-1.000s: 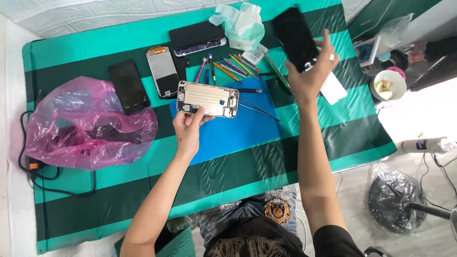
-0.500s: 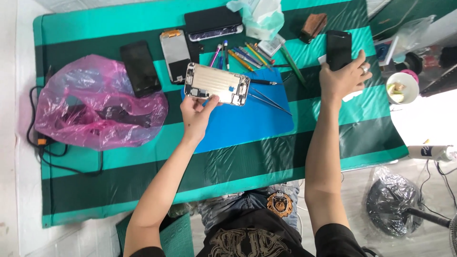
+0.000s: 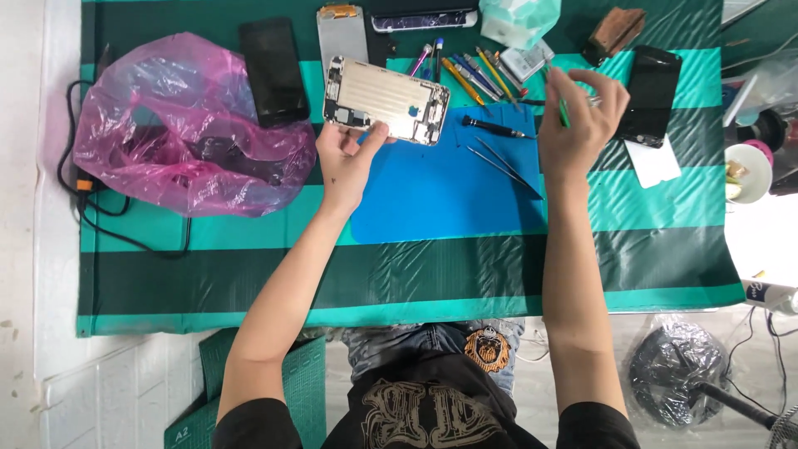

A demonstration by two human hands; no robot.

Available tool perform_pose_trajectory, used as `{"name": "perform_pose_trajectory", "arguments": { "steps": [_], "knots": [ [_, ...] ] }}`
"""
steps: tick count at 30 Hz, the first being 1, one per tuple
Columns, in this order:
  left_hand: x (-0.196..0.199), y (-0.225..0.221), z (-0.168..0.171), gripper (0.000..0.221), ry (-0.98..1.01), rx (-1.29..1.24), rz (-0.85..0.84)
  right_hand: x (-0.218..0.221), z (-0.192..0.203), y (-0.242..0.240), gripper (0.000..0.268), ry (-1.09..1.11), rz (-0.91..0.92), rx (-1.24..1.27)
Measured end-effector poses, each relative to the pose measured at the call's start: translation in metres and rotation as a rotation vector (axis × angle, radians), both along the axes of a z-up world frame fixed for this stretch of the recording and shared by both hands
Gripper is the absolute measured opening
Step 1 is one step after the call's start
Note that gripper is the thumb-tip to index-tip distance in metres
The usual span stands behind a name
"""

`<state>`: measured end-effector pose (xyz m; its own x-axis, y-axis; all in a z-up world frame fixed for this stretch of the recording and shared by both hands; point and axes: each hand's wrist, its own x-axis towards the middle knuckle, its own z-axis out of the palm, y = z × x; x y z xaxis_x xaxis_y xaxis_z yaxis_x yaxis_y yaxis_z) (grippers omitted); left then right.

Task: Assembling internal smartphone components and securing them with a screwdriver on a repair bench.

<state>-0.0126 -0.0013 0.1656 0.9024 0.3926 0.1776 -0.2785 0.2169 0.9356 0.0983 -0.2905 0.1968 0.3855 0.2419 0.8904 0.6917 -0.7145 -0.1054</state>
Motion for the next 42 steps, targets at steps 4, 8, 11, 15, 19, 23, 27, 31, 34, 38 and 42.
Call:
{"name": "perform_pose_trajectory", "arguments": {
  "steps": [4,8,11,15,19,23,27,31,34,38,42],
  "knots": [
    [0.003,0.006,-0.005,0.041,-0.039,-0.049,-0.005,0.003,-0.015,-0.001,0.016,0.038,0.073,-0.051],
    [0.009,0.01,-0.01,0.025,-0.054,-0.135,-0.015,0.009,-0.028,-0.005,0.022,0.121,0.093,-0.063],
    [0.009,0.011,-0.005,0.026,0.005,-0.255,0.016,0.005,-0.031,-0.005,0.022,0.163,0.12,-0.076],
    [0.011,0.018,-0.001,0.028,-0.065,-0.567,-0.121,0.008,-0.033,-0.003,0.024,0.212,0.18,-0.08],
    [0.013,0.021,-0.004,0.037,-0.014,-0.637,-0.134,0.011,-0.033,-0.001,0.021,0.227,0.212,-0.091],
    [0.017,0.031,-0.015,0.04,-0.06,-0.684,-0.179,0.018,-0.038,-0.003,0.018,0.194,0.275,-0.052],
    [0.012,0.038,-0.022,0.048,-0.109,-0.529,-0.24,0.015,-0.037,-0.006,0.017,0.221,0.376,-0.063],
    [0.012,0.04,-0.02,0.039,-0.147,-0.526,-0.287,0.012,-0.024,-0.005,0.012,0.272,0.499,-0.108],
    [0.013,0.038,-0.019,0.041,-0.161,-0.503,-0.335,0.01,-0.024,-0.007,0.015,0.271,0.521,-0.148],
    [0.015,0.034,-0.029,0.03,-0.231,-0.454,-0.35,0.001,-0.016,-0.006,0.013,0.31,0.513,-0.276],
    [0.011,0.026,-0.033,0.053,-0.218,-0.399,-0.356,0.0,-0.023,-0.006,0.019,0.327,0.478,-0.339]
  ]
}}
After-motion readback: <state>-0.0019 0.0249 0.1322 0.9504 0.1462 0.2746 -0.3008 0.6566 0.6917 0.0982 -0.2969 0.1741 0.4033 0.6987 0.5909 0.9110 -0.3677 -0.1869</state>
